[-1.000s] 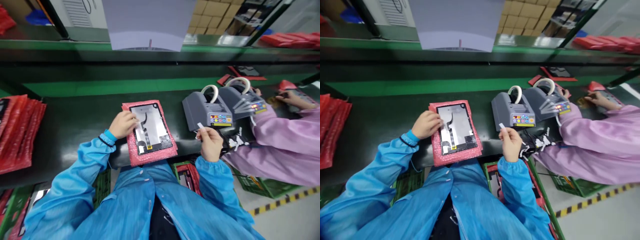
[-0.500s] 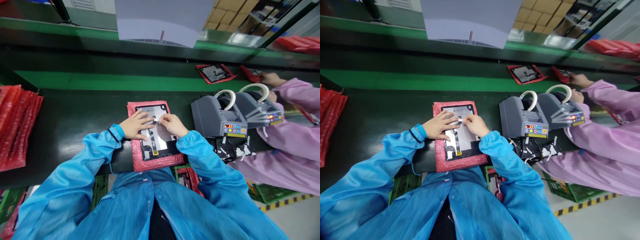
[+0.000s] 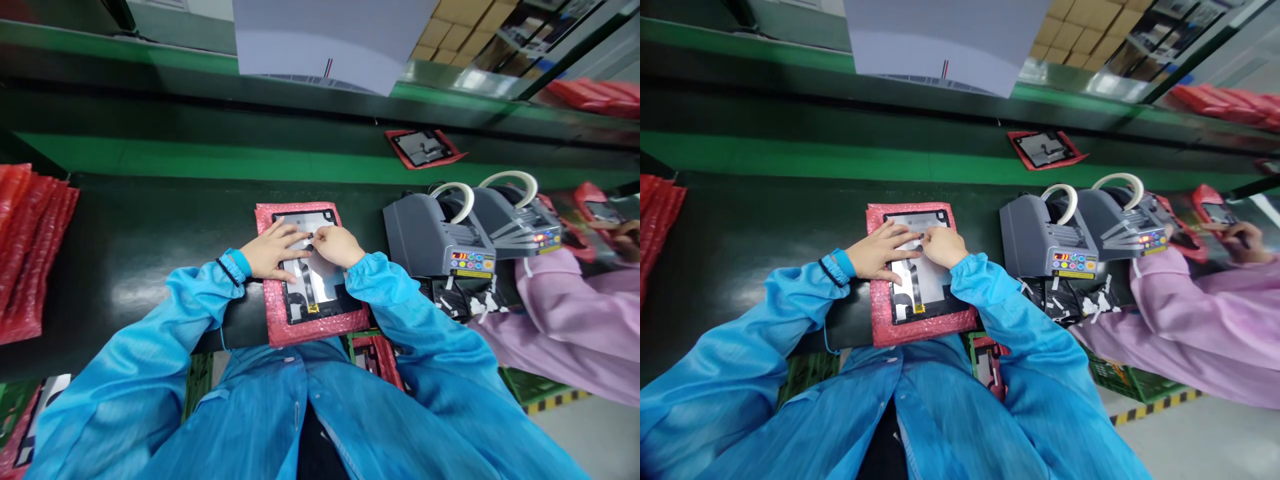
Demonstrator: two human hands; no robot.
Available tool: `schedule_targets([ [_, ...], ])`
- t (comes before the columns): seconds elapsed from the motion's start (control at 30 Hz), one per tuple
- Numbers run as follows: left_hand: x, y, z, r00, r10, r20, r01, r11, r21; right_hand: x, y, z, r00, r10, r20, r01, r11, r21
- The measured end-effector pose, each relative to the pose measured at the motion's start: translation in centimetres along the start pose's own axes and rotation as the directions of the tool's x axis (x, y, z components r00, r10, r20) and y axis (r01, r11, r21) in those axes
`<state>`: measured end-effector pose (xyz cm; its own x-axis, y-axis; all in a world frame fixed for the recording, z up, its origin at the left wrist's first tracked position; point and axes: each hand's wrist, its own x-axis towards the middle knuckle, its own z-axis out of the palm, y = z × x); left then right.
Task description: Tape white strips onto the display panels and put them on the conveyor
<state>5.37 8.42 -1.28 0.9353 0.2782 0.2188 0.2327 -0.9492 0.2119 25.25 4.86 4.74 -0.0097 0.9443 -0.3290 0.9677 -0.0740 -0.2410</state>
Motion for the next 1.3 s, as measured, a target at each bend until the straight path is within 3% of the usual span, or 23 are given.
schedule_targets([
  [0.23,0.0,0.2,-0.2,0.999,-0.029,0.028,0.030,0.999,-0.021,1.2,-0.1,-0.1,0.999,-0.017,-0.034,0.019,0.999,0.039],
  [0.4,0.2,0.0,-0.4,0.998,-0.048,0.030,0.049,0.999,-0.025,2.0,1.8,-1.4,0.991,0.045,0.130,-0.057,0.994,0.092],
  [0.5,0.1,-0.1,-0.4,0.999,-0.038,0.036,0.039,0.999,-0.030,-1.6,5.5,-1.1,0.998,0.060,0.005,-0.058,0.943,0.329],
  [0.57,-0.1,-0.2,-0.4,1.000,-0.022,0.021,0.023,0.999,-0.039,-6.0,8.7,0.3,0.983,0.123,-0.137,-0.021,0.813,0.582],
  [0.63,-0.1,-0.3,-0.5,1.000,-0.009,-0.012,0.008,0.999,-0.047,-10.8,11.8,2.3,0.894,0.358,-0.268,-0.013,0.620,0.785],
  [0.7,0.2,-0.5,-0.7,0.999,-0.008,-0.045,0.005,0.999,-0.047,-14.2,14.3,4.1,0.714,0.630,-0.305,0.029,0.409,0.912],
  [0.77,1.1,-0.1,-1.2,0.996,-0.016,-0.089,0.013,0.999,-0.036,-15.6,16.1,5.0,0.563,0.780,-0.273,0.122,0.248,0.961],
  [0.8,1.7,0.4,-1.4,0.994,-0.019,-0.111,0.016,1.000,-0.026,-15.5,16.8,5.1,0.534,0.804,-0.261,0.171,0.200,0.965],
  [0.93,4.6,3.6,-2.1,0.993,0.001,-0.117,0.001,1.000,0.018,-13.3,17.7,4.3,0.559,0.763,-0.324,0.299,0.179,0.937],
  [1.07,7.2,6.3,-1.6,1.000,0.014,-0.028,-0.014,1.000,0.022,-13.3,17.9,4.5,0.382,0.788,-0.483,0.425,0.314,0.849],
  [1.1,7.7,6.7,-1.4,1.000,0.017,-0.008,-0.017,1.000,0.023,-13.7,18.0,4.7,0.358,0.788,-0.501,0.432,0.336,0.837],
  [1.3,10.6,7.8,0.5,0.988,0.094,0.126,-0.098,0.995,0.021,-13.8,18.5,5.5,0.377,0.820,-0.431,0.442,0.249,0.862],
])
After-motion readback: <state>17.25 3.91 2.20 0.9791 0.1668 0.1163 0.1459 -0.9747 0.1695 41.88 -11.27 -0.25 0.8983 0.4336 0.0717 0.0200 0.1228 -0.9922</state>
